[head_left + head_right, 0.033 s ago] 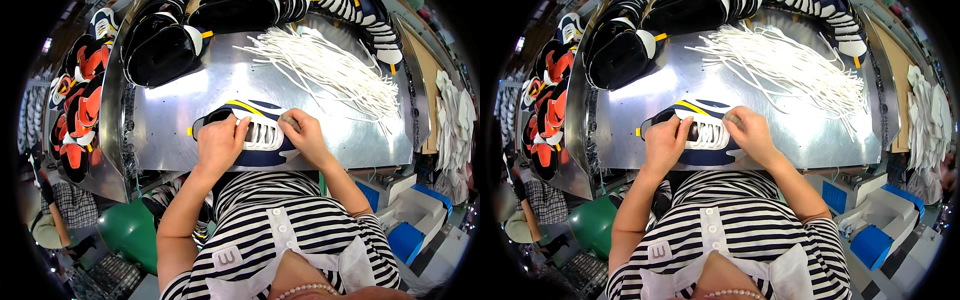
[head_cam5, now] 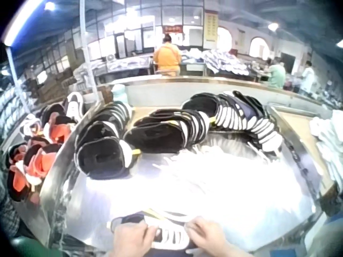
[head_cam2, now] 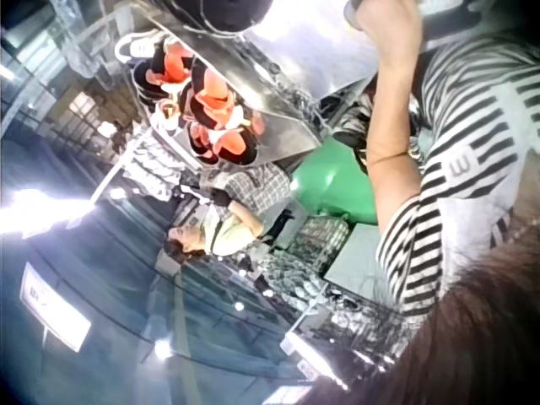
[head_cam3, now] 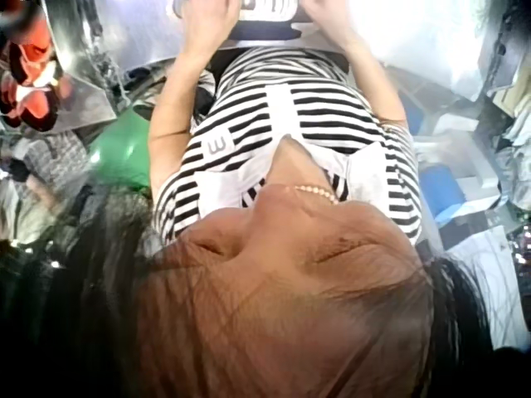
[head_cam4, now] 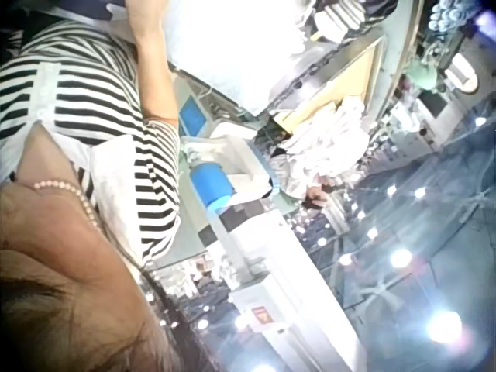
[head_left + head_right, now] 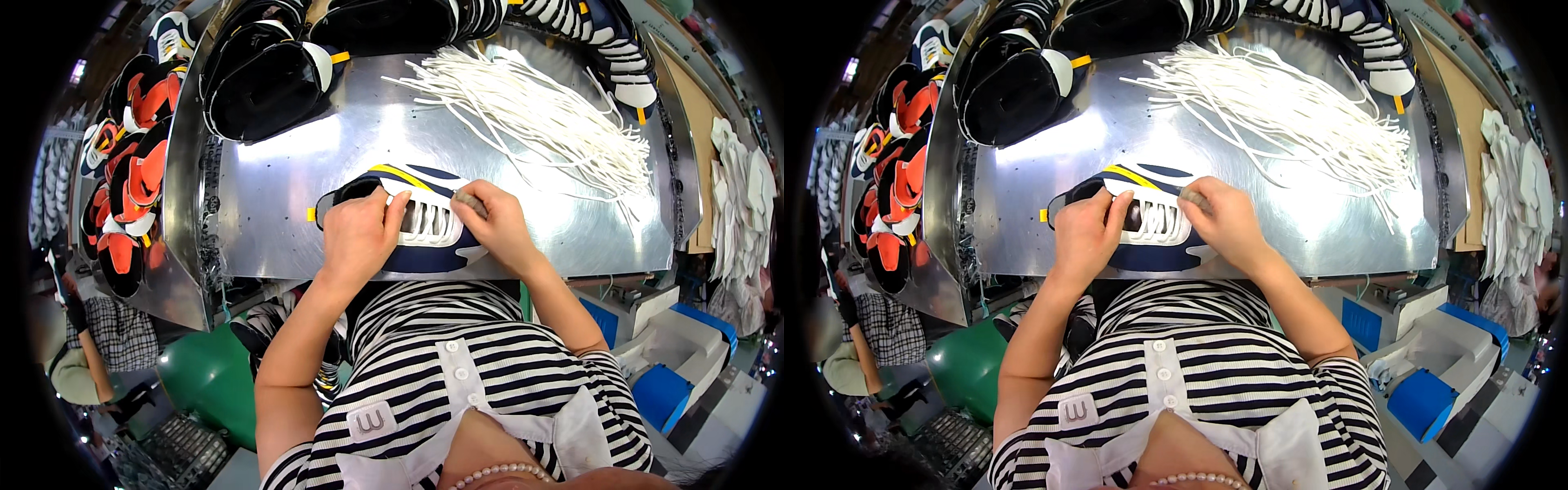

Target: The person laces a shoe by threading a white lace through the eyelets and then ties a bow.

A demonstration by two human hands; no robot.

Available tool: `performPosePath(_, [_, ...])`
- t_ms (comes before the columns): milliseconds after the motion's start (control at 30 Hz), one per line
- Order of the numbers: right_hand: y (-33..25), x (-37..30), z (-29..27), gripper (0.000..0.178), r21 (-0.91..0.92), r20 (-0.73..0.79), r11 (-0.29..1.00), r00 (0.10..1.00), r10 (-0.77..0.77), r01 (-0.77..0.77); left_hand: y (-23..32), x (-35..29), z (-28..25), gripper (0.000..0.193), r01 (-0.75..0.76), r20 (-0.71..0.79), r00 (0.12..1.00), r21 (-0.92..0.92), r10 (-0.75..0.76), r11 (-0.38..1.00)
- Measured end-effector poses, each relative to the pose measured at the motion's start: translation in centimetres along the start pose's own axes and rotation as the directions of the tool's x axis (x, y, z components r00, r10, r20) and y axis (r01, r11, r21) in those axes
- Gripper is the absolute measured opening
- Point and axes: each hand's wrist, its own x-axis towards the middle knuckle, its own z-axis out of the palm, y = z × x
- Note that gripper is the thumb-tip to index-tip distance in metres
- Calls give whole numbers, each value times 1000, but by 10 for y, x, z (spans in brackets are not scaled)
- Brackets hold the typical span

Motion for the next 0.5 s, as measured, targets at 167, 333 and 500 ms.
performPosePath(167, [0,4,5,13,-154,64,983,994,-89,98,-1,-2,4,36,23,12,1000,50,-23,998])
performPosePath(333, [-9,1,7,13,-215,81,976,997,7,10,0,-2,1,33,50,26,998,54,-51,997])
performPosePath(500, [-5,-6,4,13,-194,89,980,996,-21,38,1,-1,0,31,27,20,999,65,-28,998])
